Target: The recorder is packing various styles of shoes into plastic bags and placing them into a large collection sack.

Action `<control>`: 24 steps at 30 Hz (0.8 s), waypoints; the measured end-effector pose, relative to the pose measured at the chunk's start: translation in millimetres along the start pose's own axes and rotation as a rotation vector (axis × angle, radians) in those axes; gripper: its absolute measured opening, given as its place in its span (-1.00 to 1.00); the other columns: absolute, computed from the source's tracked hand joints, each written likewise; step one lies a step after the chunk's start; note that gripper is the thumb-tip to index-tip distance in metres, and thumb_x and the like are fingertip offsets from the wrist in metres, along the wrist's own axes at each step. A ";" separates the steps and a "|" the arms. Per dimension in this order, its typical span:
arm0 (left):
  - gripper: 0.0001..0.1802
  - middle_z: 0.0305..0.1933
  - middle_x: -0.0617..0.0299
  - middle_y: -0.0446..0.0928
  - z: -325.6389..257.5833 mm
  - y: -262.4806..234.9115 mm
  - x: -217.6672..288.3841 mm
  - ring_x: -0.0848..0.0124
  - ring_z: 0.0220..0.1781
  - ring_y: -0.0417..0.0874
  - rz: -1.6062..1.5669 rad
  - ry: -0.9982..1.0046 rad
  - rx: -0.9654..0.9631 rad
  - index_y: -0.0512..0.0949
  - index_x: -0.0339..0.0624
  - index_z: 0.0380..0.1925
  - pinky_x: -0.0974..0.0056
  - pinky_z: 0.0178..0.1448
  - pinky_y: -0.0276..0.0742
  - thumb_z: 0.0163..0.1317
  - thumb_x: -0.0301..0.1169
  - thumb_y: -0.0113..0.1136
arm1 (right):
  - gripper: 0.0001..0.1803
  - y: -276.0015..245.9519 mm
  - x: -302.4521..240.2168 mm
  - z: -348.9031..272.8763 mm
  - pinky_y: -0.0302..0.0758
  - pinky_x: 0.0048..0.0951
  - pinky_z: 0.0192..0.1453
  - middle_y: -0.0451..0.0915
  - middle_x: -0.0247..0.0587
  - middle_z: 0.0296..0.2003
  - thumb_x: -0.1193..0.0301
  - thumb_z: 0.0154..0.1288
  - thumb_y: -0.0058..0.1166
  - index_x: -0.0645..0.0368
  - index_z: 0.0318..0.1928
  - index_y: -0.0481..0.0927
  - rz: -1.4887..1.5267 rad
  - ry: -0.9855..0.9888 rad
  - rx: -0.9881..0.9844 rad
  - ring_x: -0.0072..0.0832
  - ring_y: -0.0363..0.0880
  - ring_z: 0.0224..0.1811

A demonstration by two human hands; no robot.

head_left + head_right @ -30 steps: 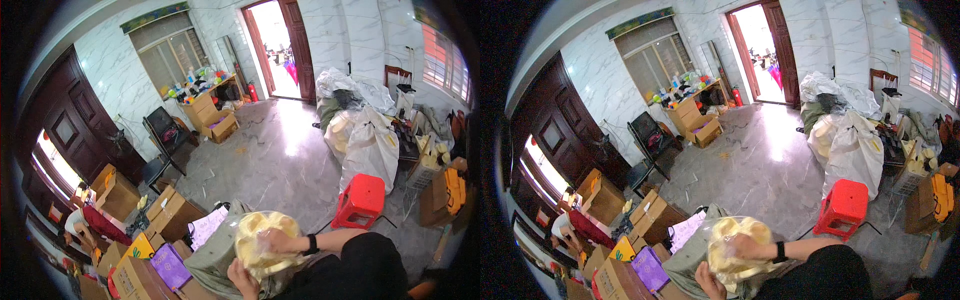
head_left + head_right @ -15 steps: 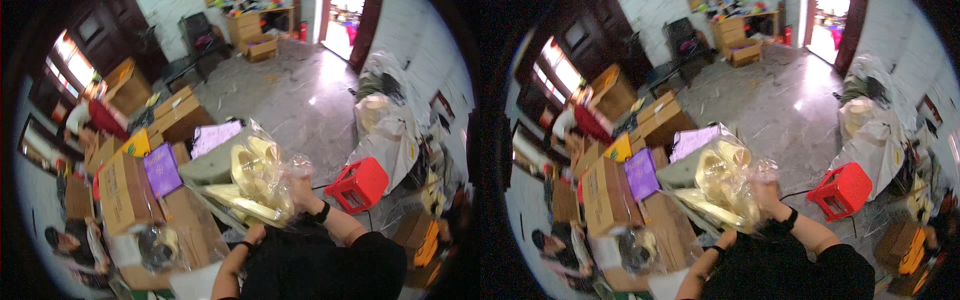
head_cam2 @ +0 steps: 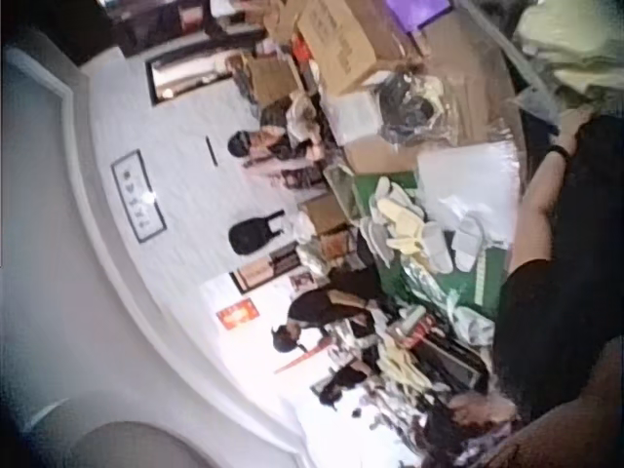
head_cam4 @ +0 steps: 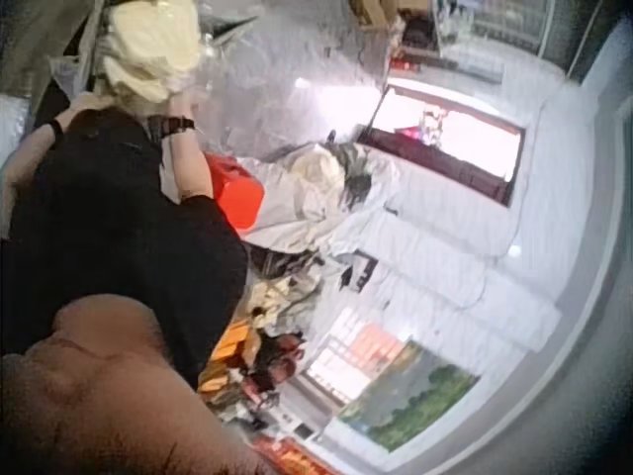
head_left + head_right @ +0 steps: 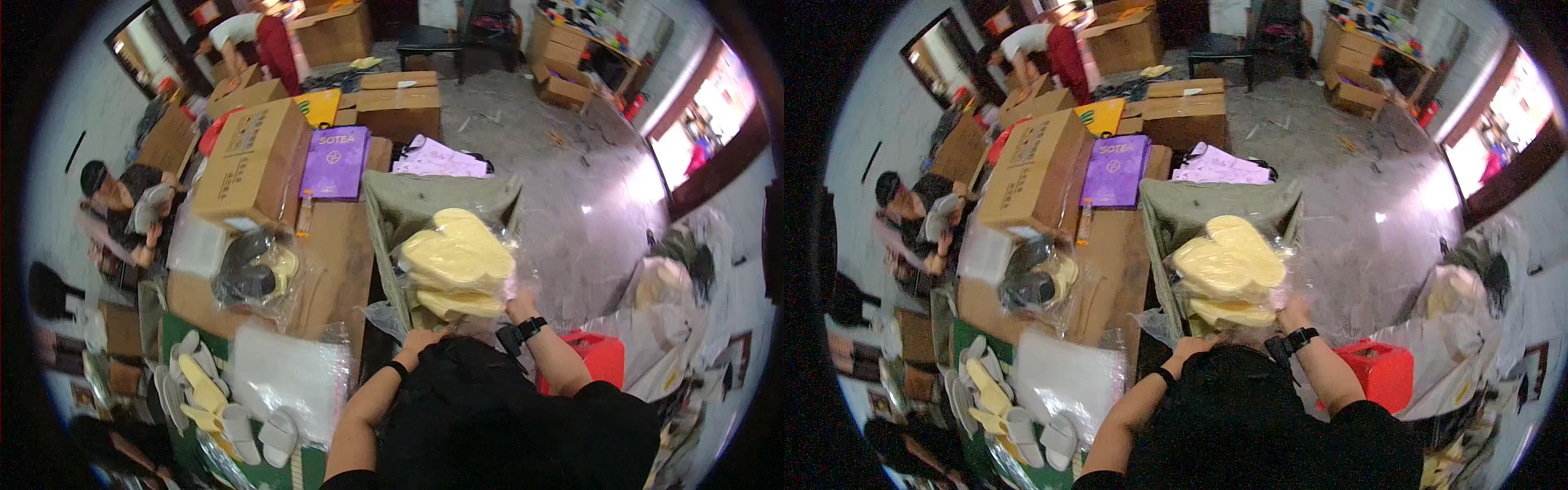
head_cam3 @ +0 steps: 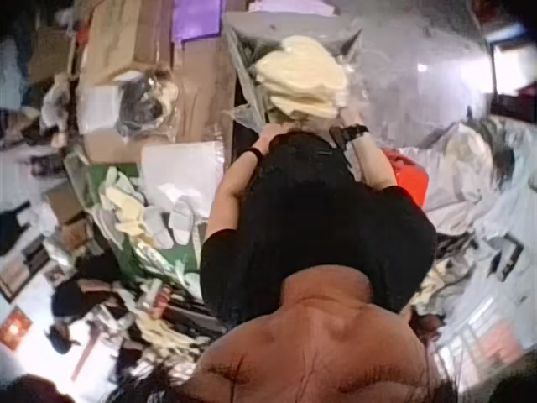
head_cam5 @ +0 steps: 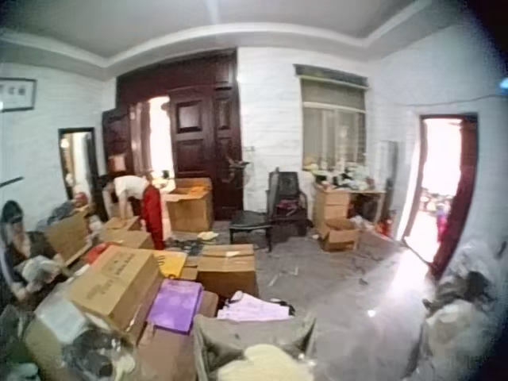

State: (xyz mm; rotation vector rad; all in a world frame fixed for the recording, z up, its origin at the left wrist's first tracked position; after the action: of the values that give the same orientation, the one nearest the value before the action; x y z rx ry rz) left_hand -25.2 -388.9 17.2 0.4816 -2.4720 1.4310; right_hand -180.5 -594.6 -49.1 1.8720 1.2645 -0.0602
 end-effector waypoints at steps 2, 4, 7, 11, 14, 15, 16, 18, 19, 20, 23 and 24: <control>-0.51 -0.54 0.08 0.51 -3.3 1.7 -1.4 0.11 -0.46 0.57 -0.034 -0.022 0.123 0.23 0.35 0.13 0.07 -0.49 0.42 0.14 -0.28 -0.17 | -0.76 -5.1 -30.7 16.2 0.46 -0.25 -0.09 0.44 -0.09 -0.16 0.49 0.22 -0.24 0.29 -0.09 0.30 -0.171 -0.280 0.101 -0.26 0.46 -0.16; -0.50 -0.52 0.12 0.52 -3.3 -11.0 9.0 0.12 -0.47 0.57 -0.037 0.004 0.143 0.22 0.42 0.13 0.08 -0.47 0.43 0.16 -0.35 -0.19 | -0.71 7.1 -47.3 27.1 0.45 -0.24 -0.08 0.43 -0.08 -0.15 0.49 0.20 -0.22 0.32 -0.06 0.28 -0.332 -0.568 0.167 -0.26 0.45 -0.13; -0.51 -0.46 0.18 0.53 8.4 6.5 10.3 0.18 -0.44 0.57 -0.102 0.003 0.120 0.25 0.48 0.11 0.11 -0.43 0.44 0.19 -0.38 -0.22 | -0.56 103.8 -33.4 -13.5 0.43 -0.23 -0.10 0.43 -0.02 -0.17 0.49 0.13 -0.15 0.36 0.05 0.23 -1.385 -1.262 0.034 -0.21 0.42 -0.11; -0.69 -0.36 0.22 0.56 34.6 27.0 20.3 0.19 -0.30 0.59 -0.038 0.133 0.481 0.45 0.43 -0.09 0.14 -0.31 0.46 0.17 -0.23 -0.09 | -0.42 133.0 33.7 -15.7 0.41 -0.14 -0.09 0.39 0.17 -0.05 0.37 0.08 -0.01 0.30 0.12 0.21 -2.315 -0.839 -0.673 -0.03 0.38 -0.05; -0.69 -0.43 0.19 0.55 11.8 -27.5 35.3 0.19 -0.37 0.58 -0.202 0.092 0.358 0.43 0.51 -0.07 0.14 -0.36 0.44 0.19 -0.19 -0.11 | -0.48 133.6 46.9 20.8 0.47 -0.17 -0.24 0.55 0.02 -0.33 0.20 0.11 -0.03 0.21 0.05 0.32 -2.638 -0.857 -0.833 -0.08 0.50 -0.23; -0.70 -0.44 0.16 0.54 16.3 -26.0 39.2 0.17 -0.40 0.57 -0.125 0.089 0.256 0.43 0.51 -0.07 0.14 -0.37 0.42 0.18 -0.15 -0.10 | -0.51 143.1 52.2 32.0 0.49 -0.21 -0.27 0.57 -0.04 -0.40 0.19 0.11 -0.04 0.20 0.01 0.35 -2.773 -0.765 -0.813 -0.11 0.53 -0.25; -0.70 -0.45 0.14 0.54 17.0 -22.2 40.4 0.16 -0.44 0.56 -0.051 0.089 0.151 0.44 0.50 -0.07 0.15 -0.39 0.41 0.18 -0.11 -0.10 | -0.51 153.9 61.0 40.5 0.49 -0.21 -0.27 0.57 -0.04 -0.40 0.19 0.11 -0.04 0.20 0.01 0.35 -2.778 -0.787 -0.866 -0.11 0.53 -0.25; -0.69 -0.45 0.10 0.54 16.0 -28.0 35.3 0.14 -0.44 0.56 -0.153 0.052 0.148 0.43 0.49 -0.06 0.13 -0.39 0.40 0.16 -0.04 -0.08 | -0.59 163.3 73.1 68.3 0.51 -0.30 -0.32 0.59 -0.12 -0.41 0.18 0.12 -0.04 0.16 -0.09 0.40 -2.866 -0.813 -0.772 -0.19 0.56 -0.29; -0.66 -0.46 0.06 0.54 17.0 -29.2 32.3 0.13 -0.45 0.55 -0.242 0.044 0.126 0.43 0.48 -0.06 0.12 -0.39 0.39 0.14 0.03 -0.07 | -0.67 162.9 81.5 75.3 0.52 -0.38 -0.37 0.59 -0.19 -0.41 0.22 0.12 -0.04 0.13 -0.15 0.44 -2.882 -0.959 -0.732 -0.30 0.59 -0.36; -0.57 -0.48 -0.03 0.53 14.8 -26.5 29.5 0.07 -0.43 0.55 -0.237 0.150 0.241 0.49 0.35 -0.13 0.08 -0.39 0.37 0.08 0.18 -0.08 | -0.71 157.8 98.4 83.6 0.52 -0.37 -0.39 0.59 -0.23 -0.42 0.23 0.13 -0.04 0.11 -0.19 0.47 -2.968 -1.003 -0.852 -0.33 0.59 -0.41; -0.54 -0.46 -0.06 0.53 43.9 21.3 -14.7 0.03 -0.38 0.55 -0.578 -0.119 0.351 0.56 0.10 -0.25 0.07 -0.34 0.39 0.10 0.15 -0.07 | -0.67 139.5 132.9 95.2 0.50 -0.31 -0.25 0.57 -0.16 -0.28 0.12 0.15 -0.07 0.07 -0.24 0.54 -3.010 -0.626 -0.737 -0.30 0.57 -0.22; -0.54 -0.36 -0.10 0.54 35.8 19.3 -23.3 0.01 -0.30 0.55 -0.600 -0.164 0.270 0.57 -0.20 -0.38 0.08 -0.23 0.42 0.09 0.01 0.01 | -0.64 135.0 150.1 78.5 0.48 -0.24 -0.20 0.56 -0.10 -0.30 0.11 0.17 -0.09 0.12 -0.22 0.53 -2.996 -0.793 -0.926 -0.23 0.56 -0.23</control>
State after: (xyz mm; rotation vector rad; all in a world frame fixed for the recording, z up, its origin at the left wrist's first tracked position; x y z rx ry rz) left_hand -13.2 -407.4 -24.2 1.3089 -1.9760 1.4929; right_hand 28.8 -552.6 -86.1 -1.6788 1.5211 -1.1501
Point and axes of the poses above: each hand's wrist, its own z-axis towards the middle knuckle, its own y-axis out of the palm, x = y × z, the point moved 6 cm from there along z, towards the middle knuckle
